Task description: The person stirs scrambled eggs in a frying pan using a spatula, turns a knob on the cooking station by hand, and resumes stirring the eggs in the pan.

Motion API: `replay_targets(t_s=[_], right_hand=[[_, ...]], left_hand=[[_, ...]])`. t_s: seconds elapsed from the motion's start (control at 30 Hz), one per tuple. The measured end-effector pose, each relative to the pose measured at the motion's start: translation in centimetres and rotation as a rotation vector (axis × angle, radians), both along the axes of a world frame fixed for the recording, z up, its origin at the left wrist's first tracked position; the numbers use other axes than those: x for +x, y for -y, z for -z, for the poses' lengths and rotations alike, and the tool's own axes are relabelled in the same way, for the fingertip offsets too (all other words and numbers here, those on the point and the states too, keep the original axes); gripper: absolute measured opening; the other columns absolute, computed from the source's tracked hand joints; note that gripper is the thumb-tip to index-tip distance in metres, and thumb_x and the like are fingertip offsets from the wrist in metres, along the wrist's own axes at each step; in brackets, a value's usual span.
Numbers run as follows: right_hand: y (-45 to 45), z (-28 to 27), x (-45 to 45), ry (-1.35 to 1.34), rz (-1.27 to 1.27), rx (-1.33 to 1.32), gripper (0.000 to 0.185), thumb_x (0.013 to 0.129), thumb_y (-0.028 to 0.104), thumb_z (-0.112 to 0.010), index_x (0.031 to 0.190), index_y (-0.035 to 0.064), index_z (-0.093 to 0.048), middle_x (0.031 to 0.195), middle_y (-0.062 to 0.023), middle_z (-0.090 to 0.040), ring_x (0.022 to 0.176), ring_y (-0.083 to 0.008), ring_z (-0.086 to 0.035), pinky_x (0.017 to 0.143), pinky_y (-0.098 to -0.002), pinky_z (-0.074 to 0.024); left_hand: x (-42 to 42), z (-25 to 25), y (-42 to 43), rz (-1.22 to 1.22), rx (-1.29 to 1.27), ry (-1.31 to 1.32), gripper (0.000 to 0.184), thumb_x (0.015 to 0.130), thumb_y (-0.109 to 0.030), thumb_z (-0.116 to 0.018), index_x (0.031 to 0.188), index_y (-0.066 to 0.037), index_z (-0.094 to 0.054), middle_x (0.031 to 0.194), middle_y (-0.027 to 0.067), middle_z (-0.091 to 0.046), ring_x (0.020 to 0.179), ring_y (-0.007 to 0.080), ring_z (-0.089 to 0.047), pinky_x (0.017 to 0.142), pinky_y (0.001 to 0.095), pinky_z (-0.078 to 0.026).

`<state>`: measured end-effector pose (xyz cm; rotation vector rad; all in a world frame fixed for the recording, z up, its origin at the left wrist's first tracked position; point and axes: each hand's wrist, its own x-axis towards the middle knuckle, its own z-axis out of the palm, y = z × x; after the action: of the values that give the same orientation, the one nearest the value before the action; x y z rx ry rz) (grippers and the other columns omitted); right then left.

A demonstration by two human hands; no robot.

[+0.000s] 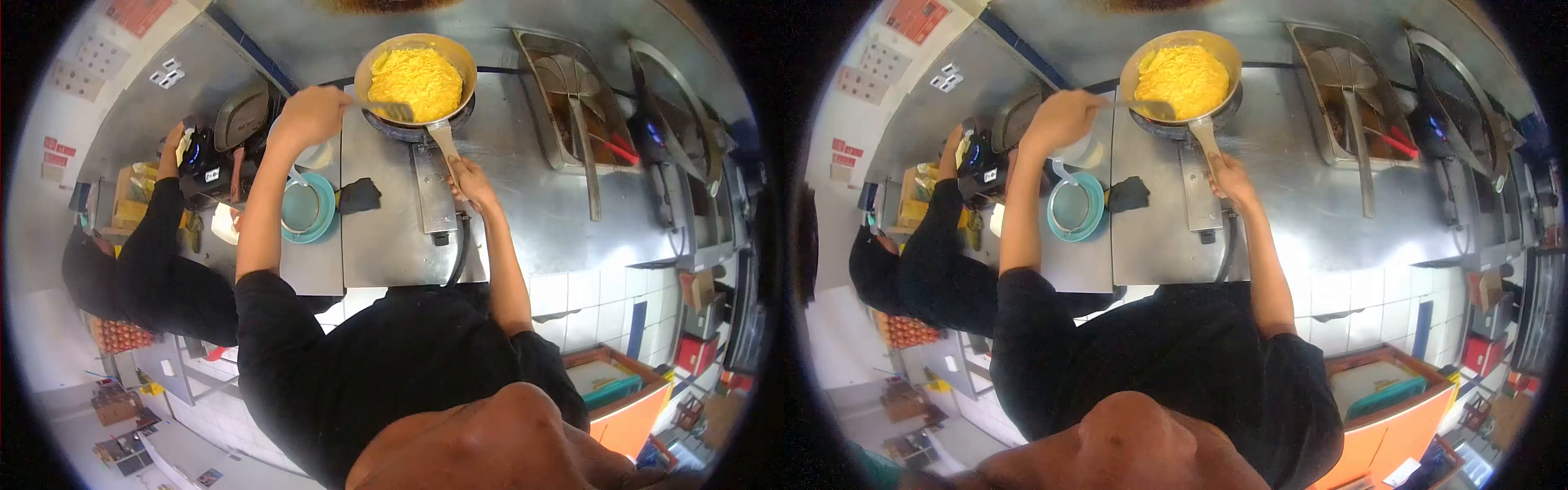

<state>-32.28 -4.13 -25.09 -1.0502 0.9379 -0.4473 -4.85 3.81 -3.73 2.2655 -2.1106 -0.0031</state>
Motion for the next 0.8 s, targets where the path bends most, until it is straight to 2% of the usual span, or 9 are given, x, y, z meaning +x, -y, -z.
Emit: replay_targets(t_s=[0.13, 0.23, 0.33, 0.4, 0.47, 0.57, 0.63, 0.7, 0.8], right_hand=[[-0.1, 0.0, -0.2, 0.019, -0.01, -0.022, 0.034, 0.103, 0.035, -0.049, 0.111, 0.0034, -0.056, 0.07, 0.0009, -0.051, 0.054, -0.0076, -0.046, 0.045, -0.0237, -0.0383], [0.3, 0.3, 0.0, 0.017, -0.014, -0.021, 0.03, 0.103, 0.036, -0.049, 0.109, 0.0062, -0.055, 0.069, 0.0018, -0.051, 0.052, -0.0064, -0.045, 0.043, -0.0227, -0.0374], [0.0, 0.2, -0.1, 0.012, -0.011, -0.019, 0.029, 0.104, 0.036, -0.05, 0.107, 0.0076, -0.055, 0.069, 0.0023, -0.051, 0.051, -0.0059, -0.045, 0.042, -0.0221, -0.0371], [-0.2, -0.2, -0.3, 0.015, -0.006, -0.026, 0.029, 0.104, 0.036, -0.049, 0.107, 0.0077, -0.055, 0.069, 0.0023, -0.051, 0.051, -0.006, -0.045, 0.042, -0.022, -0.0374], [-0.3, -0.4, -0.3, 0.024, -0.005, -0.034, 0.029, 0.104, 0.036, -0.049, 0.107, 0.0078, -0.055, 0.069, 0.0022, -0.051, 0.052, -0.006, -0.045, 0.042, -0.0218, -0.0376], [0.0, 0.3, -0.2, 0.013, -0.025, -0.026, 0.029, 0.104, 0.036, -0.049, 0.107, 0.008, -0.054, 0.07, 0.0023, -0.051, 0.052, -0.006, -0.045, 0.042, -0.0221, -0.0375], [0.2, 0.5, -0.2, 0.017, -0.026, -0.036, 0.028, 0.104, 0.036, -0.049, 0.106, 0.0083, -0.054, 0.069, 0.0024, -0.051, 0.052, -0.0061, -0.045, 0.042, -0.0222, -0.0374], [0.1, 0.5, -0.2, 0.019, -0.019, -0.034, 0.029, 0.104, 0.036, -0.049, 0.103, 0.0071, -0.054, 0.069, 0.0017, -0.05, 0.052, -0.0069, -0.045, 0.043, -0.0233, -0.0379], [-0.1, -0.4, -0.2, 0.023, -0.006, -0.027, 0.032, 0.104, 0.035, -0.048, 0.1, 0.0042, -0.055, 0.069, 0.0002, -0.05, 0.053, -0.0084, -0.046, 0.045, -0.0252, -0.0388]], left_hand=[[-0.6, 6.4, 2.1, 0.011, 0.002, 0.06, 0.028, 0.082, -0.008, -0.059, 0.106, -0.007, -0.072, 0.089, 0.0241, -0.07, 0.088, 0.0392, -0.069, 0.076, 0.05, -0.055], [-1.9, 9.8, 5.2, -0.047, -0.118, 0.047, 0.034, 0.085, -0.009, -0.059, 0.118, -0.011, -0.069, 0.091, 0.0232, -0.068, 0.085, 0.0397, -0.068, 0.074, 0.0501, -0.054], [-2.8, 12.5, 8.8, -0.062, -0.306, -0.018, 0.036, 0.085, -0.008, -0.058, 0.119, -0.012, -0.068, 0.089, 0.0233, -0.068, 0.086, 0.0385, -0.068, 0.072, 0.0498, -0.055], [-1.9, 13.7, 11.7, -0.074, -0.333, -0.031, 0.036, 0.085, -0.009, -0.058, 0.12, -0.012, -0.068, 0.091, 0.0226, -0.068, 0.086, 0.0392, -0.068, 0.073, 0.0499, -0.055], [-1.4, 13.5, 13.2, -0.084, -0.331, -0.045, 0.034, 0.086, -0.01, -0.057, 0.118, -0.013, -0.069, 0.092, 0.022, -0.069, 0.086, 0.0389, -0.068, 0.074, 0.0498, -0.055], [-0.2, 10.3, 12.3, -0.09, -0.267, -0.064, 0.032, 0.087, -0.012, -0.055, 0.115, -0.014, -0.07, 0.092, 0.0214, -0.07, 0.087, 0.0391, -0.068, 0.076, 0.0498, -0.054], [-0.1, 7.1, 9.3, -0.073, -0.199, -0.063, 0.031, 0.09, -0.015, -0.055, 0.117, -0.013, -0.069, 0.097, 0.0216, -0.069, 0.089, 0.0421, -0.066, 0.078, 0.0505, -0.053], [-1.2, 2.5, 5.2, -0.026, -0.176, -0.048, 0.027, 0.088, -0.014, -0.056, 0.11, -0.013, -0.072, 0.093, 0.0221, -0.069, 0.088, 0.0415, -0.067, 0.078, 0.0509, -0.053], [-1.1, -0.2, 1.3, 0.031, -0.086, -0.118, 0.023, 0.089, -0.016, -0.055, 0.102, -0.01, -0.073, 0.092, 0.0225, -0.069, 0.088, 0.0432, -0.066, 0.079, 0.0506, -0.052]])
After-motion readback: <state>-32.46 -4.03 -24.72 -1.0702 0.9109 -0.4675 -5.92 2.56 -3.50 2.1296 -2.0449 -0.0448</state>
